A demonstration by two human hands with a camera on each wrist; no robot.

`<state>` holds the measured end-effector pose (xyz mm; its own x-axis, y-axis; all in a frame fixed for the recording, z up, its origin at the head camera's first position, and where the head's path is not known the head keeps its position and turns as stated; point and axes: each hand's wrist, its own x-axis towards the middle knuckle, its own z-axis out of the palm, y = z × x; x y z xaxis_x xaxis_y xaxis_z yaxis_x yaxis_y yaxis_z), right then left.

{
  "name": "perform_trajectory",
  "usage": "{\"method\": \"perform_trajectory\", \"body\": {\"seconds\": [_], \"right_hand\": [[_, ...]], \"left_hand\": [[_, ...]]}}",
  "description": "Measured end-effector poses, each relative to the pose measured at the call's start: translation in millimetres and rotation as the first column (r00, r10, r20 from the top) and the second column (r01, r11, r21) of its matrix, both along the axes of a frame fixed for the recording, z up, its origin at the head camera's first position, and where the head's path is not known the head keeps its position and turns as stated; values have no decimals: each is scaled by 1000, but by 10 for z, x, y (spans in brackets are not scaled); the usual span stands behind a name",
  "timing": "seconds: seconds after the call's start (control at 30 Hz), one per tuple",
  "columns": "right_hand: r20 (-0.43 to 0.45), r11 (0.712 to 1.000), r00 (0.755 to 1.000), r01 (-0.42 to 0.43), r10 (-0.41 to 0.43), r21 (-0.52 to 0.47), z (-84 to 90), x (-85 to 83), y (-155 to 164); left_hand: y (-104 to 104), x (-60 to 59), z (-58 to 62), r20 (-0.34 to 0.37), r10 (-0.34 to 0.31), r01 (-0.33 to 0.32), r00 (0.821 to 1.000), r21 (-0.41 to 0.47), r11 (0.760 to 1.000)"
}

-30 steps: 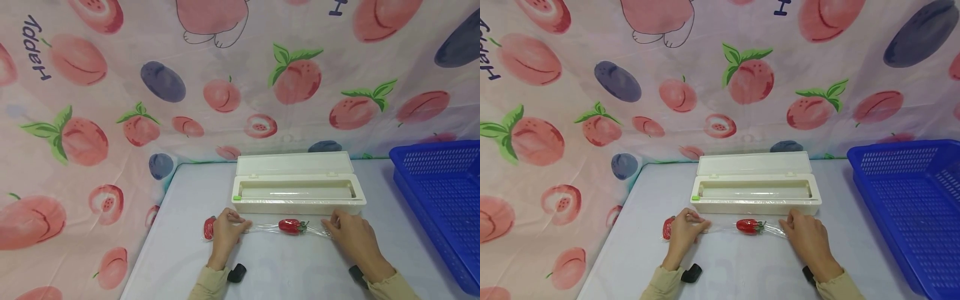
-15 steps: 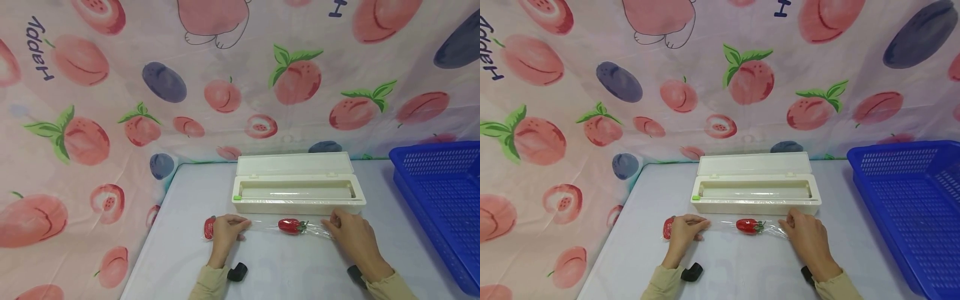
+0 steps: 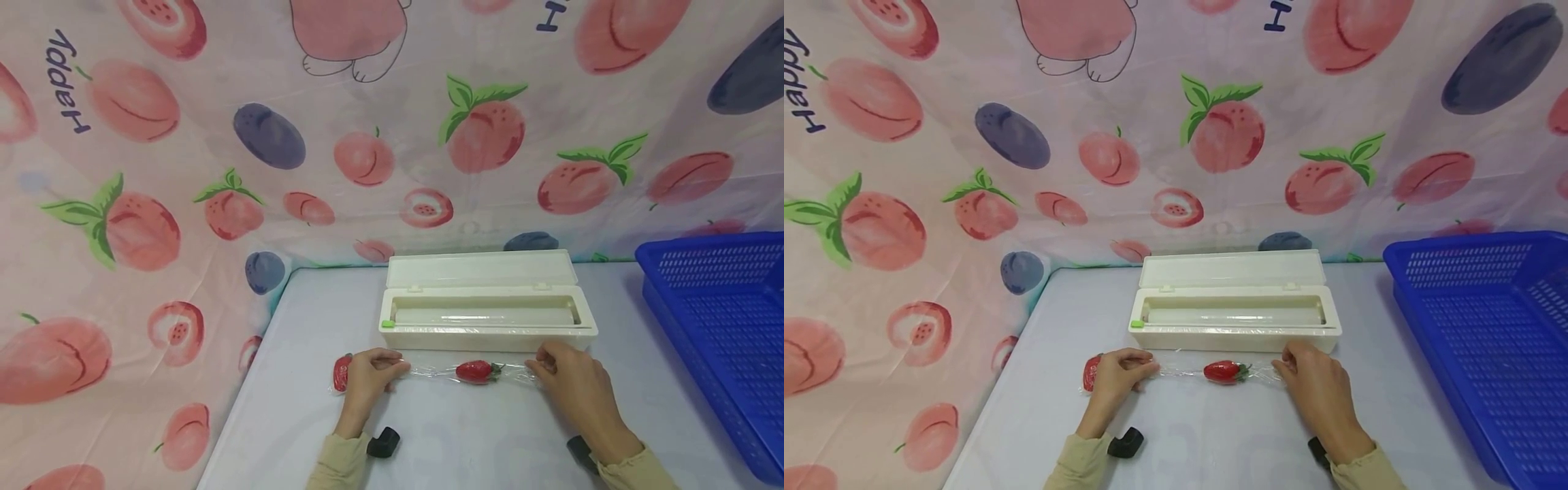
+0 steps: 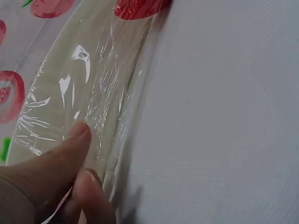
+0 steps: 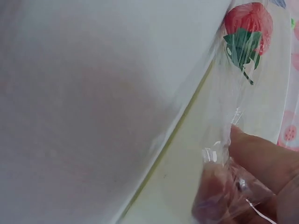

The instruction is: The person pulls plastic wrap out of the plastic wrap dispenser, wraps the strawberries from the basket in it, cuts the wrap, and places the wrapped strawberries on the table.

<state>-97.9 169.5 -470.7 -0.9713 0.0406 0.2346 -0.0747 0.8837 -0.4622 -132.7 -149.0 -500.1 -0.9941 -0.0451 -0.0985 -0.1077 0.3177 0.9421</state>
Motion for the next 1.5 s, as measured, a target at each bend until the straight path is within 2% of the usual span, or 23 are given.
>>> {"method": "perform_trajectory", "body": {"seconds": [0.07, 0.23, 0.33, 0.43, 0.53, 0.63, 0.77, 0.9, 1.07, 1.23, 1.5], "right_hand": [[-6, 1000, 1000, -5, 5, -8, 2, 2, 8], [-17, 1000, 1000, -19, 18, -24, -10, 5, 48], [-8, 1000, 1000, -20, 20, -20, -15, 10, 65], [-12, 1000, 1000, -20, 20, -9, -4, 19, 67], [-33, 1000, 999, -10, 10, 7, 31, 27, 64], [-107, 1000, 994, -7, 10, 27, 75, 39, 68], [-250, 998, 967, -35, 47, 53, 159, 35, 50], [-295, 994, 950, -83, 101, 74, 296, -20, -48], [-273, 985, 947, -153, 170, 84, 416, -111, -256], [-246, 971, 939, -230, 240, 69, 462, -203, -490], [-229, 938, 909, -337, 347, 85, 490, -337, -879]], "left_hand": [[-14, -3, -1, 4, -20, 20, 1000, 52, 998], [-71, -26, -38, 39, -61, 56, 997, 111, 992], [-115, -30, -53, 66, -60, 50, 996, 135, 990], [-143, -20, -41, 60, -45, 37, 997, 126, 991], [-136, -7, 9, 10, -23, 22, 1000, 86, 996], [-111, 0, 81, -67, 28, -26, 997, 27, 999], [-91, -14, 164, -180, 115, -128, 977, -60, 990], [-92, -49, 200, -266, 144, -174, 953, -95, 980], [-82, -111, 220, -323, 111, -131, 940, -40, 991], [-57, -187, 254, -362, 58, -77, 930, -37, 996], [-57, -294, 252, -326, 3, -6, 945, -6, 1000]]}}
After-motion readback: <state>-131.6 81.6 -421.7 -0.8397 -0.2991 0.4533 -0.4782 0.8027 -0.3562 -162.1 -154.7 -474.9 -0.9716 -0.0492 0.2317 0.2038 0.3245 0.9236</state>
